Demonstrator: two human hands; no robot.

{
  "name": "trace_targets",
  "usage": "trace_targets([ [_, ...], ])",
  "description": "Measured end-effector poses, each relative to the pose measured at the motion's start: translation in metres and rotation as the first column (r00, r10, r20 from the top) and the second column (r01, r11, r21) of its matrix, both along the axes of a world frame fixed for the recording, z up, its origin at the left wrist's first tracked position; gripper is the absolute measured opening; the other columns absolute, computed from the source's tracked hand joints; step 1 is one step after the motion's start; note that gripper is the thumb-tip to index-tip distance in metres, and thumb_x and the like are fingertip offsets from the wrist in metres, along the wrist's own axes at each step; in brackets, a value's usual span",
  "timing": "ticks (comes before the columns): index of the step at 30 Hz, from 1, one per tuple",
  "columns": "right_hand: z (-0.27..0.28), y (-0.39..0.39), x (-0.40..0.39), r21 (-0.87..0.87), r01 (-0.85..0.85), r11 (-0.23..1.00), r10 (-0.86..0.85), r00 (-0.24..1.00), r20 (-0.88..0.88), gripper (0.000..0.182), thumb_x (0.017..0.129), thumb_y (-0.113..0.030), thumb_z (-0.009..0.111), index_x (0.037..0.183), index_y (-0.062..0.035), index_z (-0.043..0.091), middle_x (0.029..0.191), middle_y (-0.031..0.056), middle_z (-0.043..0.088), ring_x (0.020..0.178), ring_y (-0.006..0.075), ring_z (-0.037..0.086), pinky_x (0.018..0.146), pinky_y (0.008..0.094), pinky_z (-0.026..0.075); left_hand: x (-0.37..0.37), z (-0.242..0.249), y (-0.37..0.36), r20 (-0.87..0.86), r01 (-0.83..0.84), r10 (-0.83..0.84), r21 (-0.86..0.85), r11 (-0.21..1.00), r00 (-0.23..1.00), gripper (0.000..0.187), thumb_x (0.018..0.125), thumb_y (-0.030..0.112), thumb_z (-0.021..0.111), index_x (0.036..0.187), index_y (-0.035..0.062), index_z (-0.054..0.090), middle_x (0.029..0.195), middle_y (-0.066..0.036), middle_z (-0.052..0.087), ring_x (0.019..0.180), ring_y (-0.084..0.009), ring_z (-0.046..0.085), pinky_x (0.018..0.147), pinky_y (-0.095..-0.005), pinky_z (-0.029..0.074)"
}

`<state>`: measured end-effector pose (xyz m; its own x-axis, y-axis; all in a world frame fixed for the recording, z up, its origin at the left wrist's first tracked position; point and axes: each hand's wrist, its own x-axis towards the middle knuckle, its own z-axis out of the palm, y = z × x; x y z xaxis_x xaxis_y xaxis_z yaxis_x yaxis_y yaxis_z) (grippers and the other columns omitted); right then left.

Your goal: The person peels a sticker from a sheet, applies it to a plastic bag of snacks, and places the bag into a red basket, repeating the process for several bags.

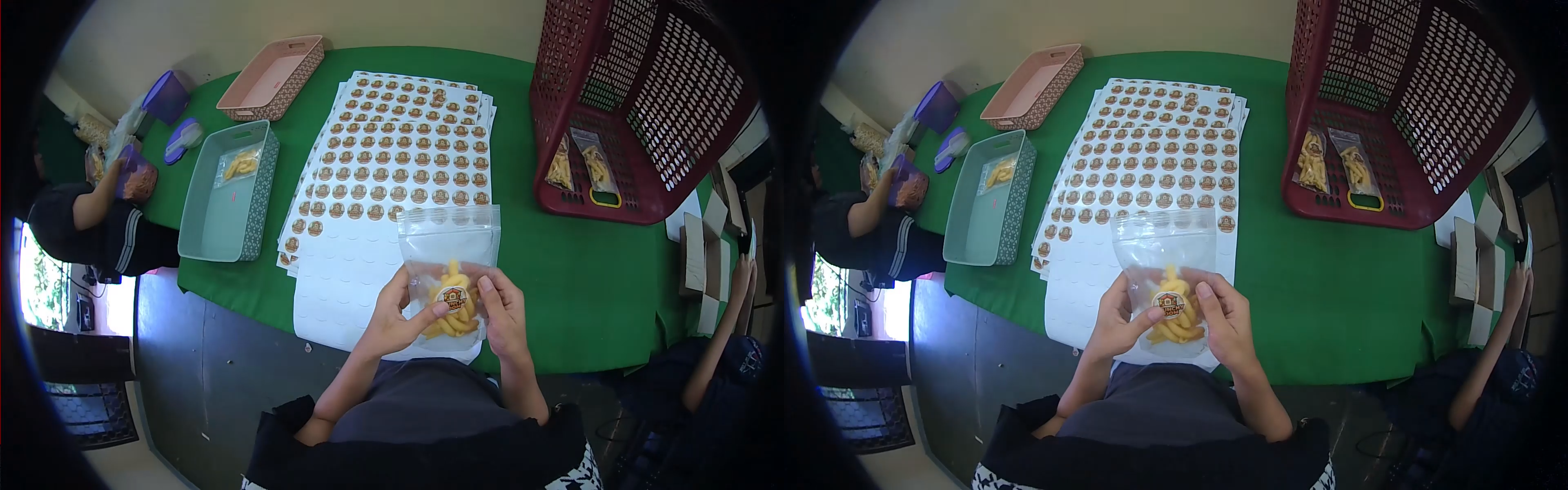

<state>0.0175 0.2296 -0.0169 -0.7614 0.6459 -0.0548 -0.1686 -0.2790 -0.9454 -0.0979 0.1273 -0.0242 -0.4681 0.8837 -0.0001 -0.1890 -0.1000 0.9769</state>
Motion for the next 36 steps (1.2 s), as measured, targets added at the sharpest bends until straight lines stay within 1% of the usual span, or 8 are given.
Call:
trace_targets([
  [10, -0.003, -0.003, 0.000, 0.024, 0.023, 0.999, -0.024, 0.998, 0.052, 0.029, 0.089, -0.016, 0.039, 0.105, 0.0041, 0.051, 0.084, 0.0034, 0.055, 0.074, 0.0047, 0.049, 0.067, 0.0173, 0.041, 0.004, -0.002, 0.000, -0.105, -0.007, 0.010, 0.024, 1.000, 0.994, 0.052, 0.069, 0.009, 0.066, 0.112, -0.0010, 0.039, 0.104, -0.010, 0.047, 0.099, -0.0164, 0.046, 0.086, -0.0280, 0.036],
  [13, 0.001, -0.004, -0.001, 0.012, 0.045, 0.999, -0.045, 0.999, 0.029, 0.029, 0.089, -0.016, 0.039, 0.105, 0.0040, 0.051, 0.084, 0.0033, 0.055, 0.073, 0.0046, 0.048, 0.066, 0.0173, 0.040, 0.006, -0.002, 0.002, -0.043, -0.046, 0.045, -0.023, 0.999, 0.998, 0.055, 0.067, 0.010, 0.068, 0.111, -0.0007, 0.038, 0.103, -0.010, 0.047, 0.098, -0.0163, 0.046, 0.085, -0.0282, 0.037],
  [18, 0.000, -0.007, 0.000, 0.088, 0.010, 0.996, -0.014, 0.999, 0.039, 0.028, 0.089, -0.015, 0.039, 0.105, 0.0046, 0.050, 0.090, 0.0068, 0.057, 0.079, 0.0067, 0.051, 0.070, 0.0188, 0.041, 0.007, -0.001, 0.002, -0.093, -0.111, 0.107, -0.038, 0.993, 0.990, 0.053, 0.064, 0.011, 0.071, 0.104, 0.0011, 0.039, 0.097, -0.009, 0.047, 0.094, -0.0158, 0.047, 0.081, -0.0284, 0.039],
  [22, 0.004, -0.009, -0.001, 0.048, -0.001, 0.999, -0.001, 0.999, 0.042, 0.028, 0.088, -0.015, 0.039, 0.106, 0.0042, 0.051, 0.090, 0.0069, 0.057, 0.079, 0.0066, 0.051, 0.070, 0.0188, 0.041, 0.008, -0.002, 0.003, -0.143, -0.134, 0.135, 0.022, 0.991, 0.980, 0.052, 0.062, 0.013, 0.072, 0.101, 0.0015, 0.039, 0.094, -0.008, 0.046, 0.090, -0.0152, 0.047, 0.079, -0.0278, 0.039],
  [24, 0.001, -0.011, -0.001, 0.088, -0.001, 0.996, -0.006, 0.997, 0.078, 0.028, 0.088, -0.014, 0.040, 0.106, 0.0036, 0.051, 0.090, 0.0070, 0.057, 0.079, 0.0067, 0.051, 0.070, 0.0192, 0.041, 0.009, -0.006, 0.003, -0.153, -0.215, 0.209, -0.025, 0.976, 0.966, 0.053, 0.062, 0.014, 0.073, 0.101, 0.0014, 0.039, 0.092, -0.008, 0.046, 0.089, -0.0149, 0.047, 0.078, -0.0274, 0.039],
  [31, 0.003, -0.013, -0.001, 0.156, 0.000, 0.988, -0.012, 0.997, 0.076, 0.028, 0.088, -0.015, 0.040, 0.106, 0.0033, 0.051, 0.089, 0.0069, 0.058, 0.077, 0.0067, 0.051, 0.069, 0.0195, 0.042, 0.009, -0.007, 0.003, -0.137, -0.250, 0.249, 0.004, 0.968, 0.959, 0.050, 0.065, 0.017, 0.070, 0.101, 0.0013, 0.040, 0.091, -0.007, 0.046, 0.088, -0.0147, 0.047, 0.078, -0.0271, 0.039],
  [33, 0.003, -0.012, 0.000, 0.175, -0.018, 0.984, 0.001, 0.996, 0.094, 0.028, 0.088, -0.015, 0.040, 0.106, 0.0032, 0.051, 0.089, 0.0071, 0.058, 0.077, 0.0070, 0.051, 0.069, 0.0199, 0.042, 0.009, -0.008, 0.003, -0.054, -0.229, 0.232, 0.063, 0.971, 0.971, 0.048, 0.067, 0.019, 0.069, 0.101, 0.0017, 0.040, 0.091, -0.007, 0.046, 0.087, -0.0148, 0.047, 0.078, -0.0271, 0.039],
  [36, 0.004, -0.012, 0.000, 0.131, -0.030, 0.991, 0.018, 0.996, 0.091, 0.028, 0.088, -0.014, 0.040, 0.106, 0.0038, 0.051, 0.091, 0.0077, 0.057, 0.079, 0.0078, 0.052, 0.071, 0.0206, 0.042, 0.009, -0.008, 0.002, -0.012, -0.229, 0.229, -0.005, 0.973, 0.973, 0.046, 0.069, 0.019, 0.067, 0.102, 0.0020, 0.039, 0.092, -0.007, 0.046, 0.088, -0.0149, 0.047, 0.078, -0.0275, 0.038],
])
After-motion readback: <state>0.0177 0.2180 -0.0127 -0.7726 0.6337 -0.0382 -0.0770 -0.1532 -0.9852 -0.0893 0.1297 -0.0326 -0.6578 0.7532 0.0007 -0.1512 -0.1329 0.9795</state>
